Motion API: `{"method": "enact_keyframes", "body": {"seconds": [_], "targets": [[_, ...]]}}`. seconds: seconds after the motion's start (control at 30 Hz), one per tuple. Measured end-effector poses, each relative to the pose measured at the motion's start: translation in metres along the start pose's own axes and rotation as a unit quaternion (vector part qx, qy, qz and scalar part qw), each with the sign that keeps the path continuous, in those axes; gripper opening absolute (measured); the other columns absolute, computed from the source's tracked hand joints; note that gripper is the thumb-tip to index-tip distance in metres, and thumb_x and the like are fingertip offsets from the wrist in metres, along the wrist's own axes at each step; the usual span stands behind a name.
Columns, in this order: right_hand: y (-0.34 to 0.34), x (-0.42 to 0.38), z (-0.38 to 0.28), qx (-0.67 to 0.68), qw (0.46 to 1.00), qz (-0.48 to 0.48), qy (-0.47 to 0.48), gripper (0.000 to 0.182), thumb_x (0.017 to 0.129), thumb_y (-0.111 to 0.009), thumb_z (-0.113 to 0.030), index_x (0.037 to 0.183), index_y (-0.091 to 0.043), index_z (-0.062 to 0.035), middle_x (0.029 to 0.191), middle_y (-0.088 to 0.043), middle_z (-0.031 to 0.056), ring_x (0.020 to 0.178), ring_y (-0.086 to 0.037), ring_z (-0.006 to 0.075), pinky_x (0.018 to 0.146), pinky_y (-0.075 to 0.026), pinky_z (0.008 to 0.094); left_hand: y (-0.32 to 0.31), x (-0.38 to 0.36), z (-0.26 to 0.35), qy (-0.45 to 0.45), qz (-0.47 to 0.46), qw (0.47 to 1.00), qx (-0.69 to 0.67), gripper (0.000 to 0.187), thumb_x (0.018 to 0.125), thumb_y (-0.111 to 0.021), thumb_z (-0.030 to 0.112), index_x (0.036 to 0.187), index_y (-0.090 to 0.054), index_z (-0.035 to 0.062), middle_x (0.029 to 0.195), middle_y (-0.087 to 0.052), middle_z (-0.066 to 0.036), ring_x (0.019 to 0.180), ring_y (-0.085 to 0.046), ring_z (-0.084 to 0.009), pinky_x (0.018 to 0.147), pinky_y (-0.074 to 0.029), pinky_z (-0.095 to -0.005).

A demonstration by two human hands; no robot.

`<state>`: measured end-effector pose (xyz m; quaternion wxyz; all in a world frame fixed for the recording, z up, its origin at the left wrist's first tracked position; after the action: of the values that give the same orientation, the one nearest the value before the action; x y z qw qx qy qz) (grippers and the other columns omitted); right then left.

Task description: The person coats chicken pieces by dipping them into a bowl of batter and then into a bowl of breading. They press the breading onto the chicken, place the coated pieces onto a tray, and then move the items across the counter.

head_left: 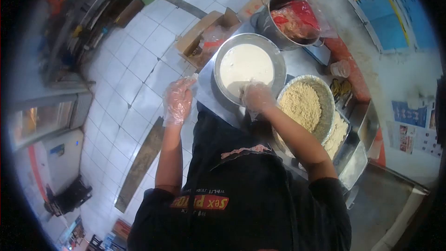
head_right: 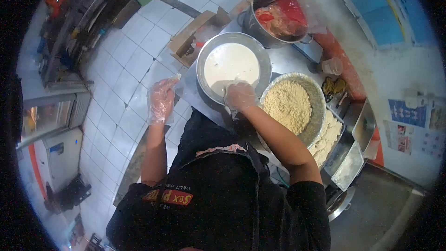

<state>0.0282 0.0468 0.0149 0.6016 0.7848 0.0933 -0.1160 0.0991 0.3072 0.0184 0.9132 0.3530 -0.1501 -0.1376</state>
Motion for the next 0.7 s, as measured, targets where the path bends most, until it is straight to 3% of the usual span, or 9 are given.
{"method": "enact_keyframes", "body": {"seconds": [0.1, 0.17, 0.3, 0.37, 0.5, 0.57, 0.7], "targets": [[0.002, 0.005, -0.002, -0.032, 0.999, -0.035, -0.01, 0.024, 0.082, -0.051, -0.024, 0.081, -0.07, -0.0092, 0.081, -0.067, 0.0197, 0.081, -0.066, 0.0362, 0.075, -0.05, 0.0453, 0.002, 0.003, -0.016, -0.005, -0.002, 1.0, 0.03, 0.032, 0.075, -0.054, 0.003, 0.102, -0.07, 0.0088, 0.106, -0.066, -0.016, 0.101, -0.06, -0.0339, 0.091, -0.047, -0.0421], [0.012, 0.008, -0.006, -0.024, 0.992, -0.101, -0.07, 0.02, 0.076, -0.059, -0.019, 0.09, -0.071, -0.012, 0.091, -0.067, 0.0194, 0.089, -0.065, 0.036, 0.085, -0.048, 0.0428, 0.004, 0.007, -0.017, -0.003, 0.003, 1.0, 0.022, 0.031, 0.075, -0.053, 0.003, 0.101, -0.07, 0.0087, 0.105, -0.067, -0.015, 0.101, -0.06, -0.0339, 0.091, -0.047, -0.0421], [0.006, 0.013, 0.0, -0.02, 0.991, -0.126, -0.047, 0.023, 0.074, -0.061, -0.02, 0.093, -0.071, -0.0121, 0.094, -0.068, 0.018, 0.092, -0.065, 0.0343, 0.086, -0.048, 0.0417, 0.007, 0.018, -0.018, -0.008, -0.006, 1.0, 0.018, 0.03, 0.077, -0.053, 0.002, 0.101, -0.07, 0.009, 0.104, -0.067, -0.014, 0.099, -0.06, -0.0339, 0.091, -0.047, -0.0424], [0.011, 0.011, -0.006, 0.006, 0.995, -0.094, -0.045, 0.026, 0.077, -0.056, -0.032, 0.086, -0.073, -0.0145, 0.087, -0.069, 0.0173, 0.086, -0.066, 0.0338, 0.082, -0.05, 0.0414, 0.007, 0.02, -0.016, -0.002, 0.002, 1.0, 0.004, 0.031, 0.076, -0.053, 0.003, 0.101, -0.071, 0.0107, 0.104, -0.067, -0.015, 0.099, -0.06, -0.0344, 0.09, -0.047, -0.0427], [0.015, 0.009, -0.005, 0.042, 0.991, -0.108, -0.066, 0.027, 0.076, -0.057, -0.034, 0.085, -0.073, -0.0138, 0.087, -0.069, 0.0176, 0.086, -0.067, 0.0334, 0.081, -0.05, 0.0416, 0.005, 0.026, -0.019, -0.002, -0.006, 1.0, -0.004, 0.031, 0.076, -0.054, 0.005, 0.101, -0.072, 0.0127, 0.105, -0.066, -0.017, 0.102, -0.059, -0.0345, 0.091, -0.046, -0.0434], [0.007, 0.007, 0.001, 0.104, 0.986, -0.1, -0.081, 0.02, 0.074, -0.063, -0.024, 0.084, -0.073, -0.0098, 0.086, -0.068, 0.0191, 0.084, -0.067, 0.0345, 0.073, -0.051, 0.0409, 0.002, 0.026, -0.02, 0.004, -0.001, 1.0, -0.01, 0.031, 0.076, -0.054, 0.004, 0.101, -0.071, 0.0125, 0.105, -0.066, -0.017, 0.102, -0.06, -0.0345, 0.091, -0.046, -0.0432], [0.006, 0.006, 0.01, 0.042, 0.987, -0.136, -0.068, 0.025, 0.076, -0.061, -0.03, 0.083, -0.072, -0.0084, 0.082, -0.067, 0.0197, 0.081, -0.067, 0.0346, 0.071, -0.051, 0.042, 0.0, 0.027, -0.02, 0.008, 0.001, 1.0, -0.003, 0.031, 0.076, -0.054, 0.003, 0.1, -0.071, 0.012, 0.107, -0.066, -0.017, 0.102, -0.06, -0.0345, 0.091, -0.047, -0.0422]]}}
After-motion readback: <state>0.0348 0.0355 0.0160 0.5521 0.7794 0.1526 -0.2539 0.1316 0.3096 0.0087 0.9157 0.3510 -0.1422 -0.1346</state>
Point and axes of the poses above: each hand's wrist, its own x-axis towards the middle knuckle, its own y-axis out of the back of the hand, z = x × y, the point moved 1 cm from there along x, towards the middle knuckle
